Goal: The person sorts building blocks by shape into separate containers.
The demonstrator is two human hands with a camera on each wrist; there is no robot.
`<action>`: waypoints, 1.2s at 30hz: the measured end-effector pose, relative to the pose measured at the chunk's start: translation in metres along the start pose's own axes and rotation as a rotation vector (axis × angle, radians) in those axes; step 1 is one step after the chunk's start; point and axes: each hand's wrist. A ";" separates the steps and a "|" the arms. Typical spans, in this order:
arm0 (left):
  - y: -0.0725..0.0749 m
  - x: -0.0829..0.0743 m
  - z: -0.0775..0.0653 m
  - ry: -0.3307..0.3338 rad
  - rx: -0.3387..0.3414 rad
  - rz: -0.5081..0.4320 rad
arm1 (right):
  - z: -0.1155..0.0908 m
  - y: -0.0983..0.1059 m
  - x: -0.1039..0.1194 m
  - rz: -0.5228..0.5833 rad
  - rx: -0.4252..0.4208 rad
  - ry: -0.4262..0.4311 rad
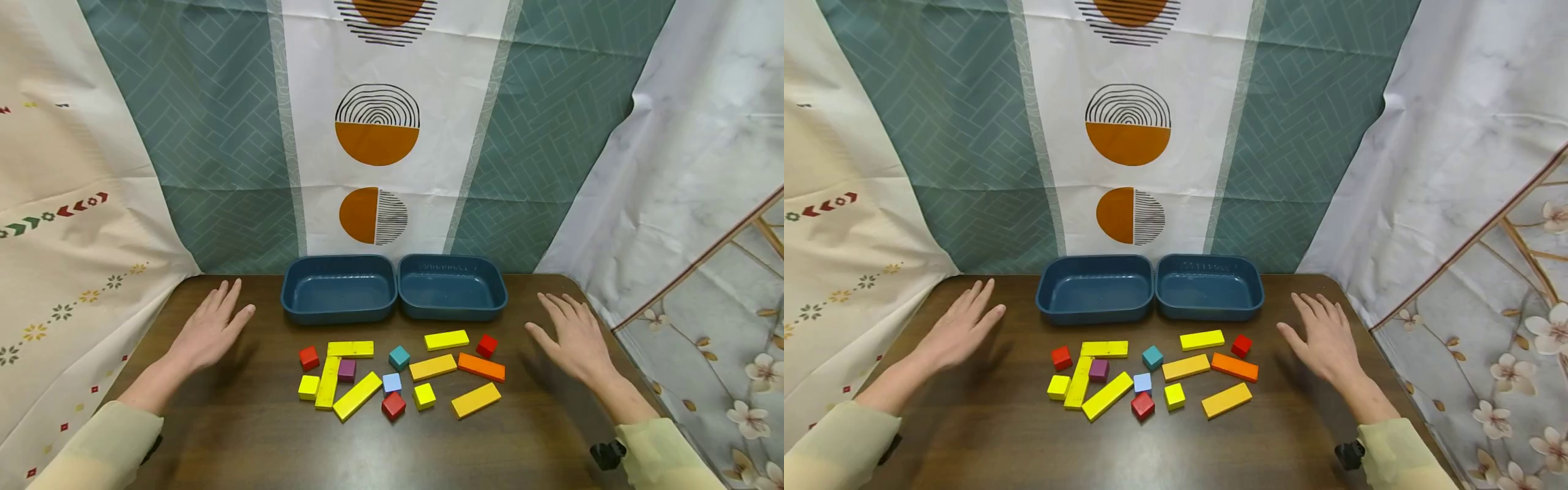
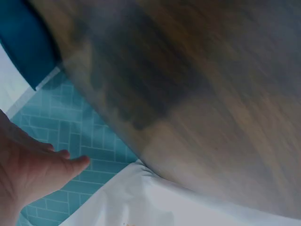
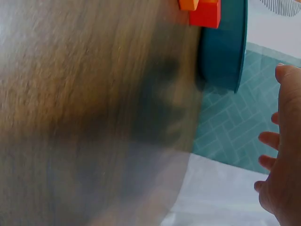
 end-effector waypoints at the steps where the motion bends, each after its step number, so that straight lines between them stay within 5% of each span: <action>1: 0.001 -0.001 0.001 0.000 0.006 -0.032 | 0.000 0.000 0.002 0.003 -0.013 0.016; 10: 0.009 -0.012 0.018 -0.030 0.043 -0.360 | 0.004 0.002 0.017 0.045 -0.086 0.140; 19: 0.001 -0.025 0.034 0.063 0.096 -0.699 | -0.001 -0.004 0.033 0.058 -0.078 0.236; 36: -0.018 -0.031 0.062 0.114 0.148 -0.917 | -0.013 -0.010 0.054 0.064 0.059 0.350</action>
Point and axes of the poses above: each hand's wrist, its own z-axis towards the middle knuckle, its own y-axis out of the back of the hand, x = y × z, and after that the axes turned 8 degrees about x, right-handed
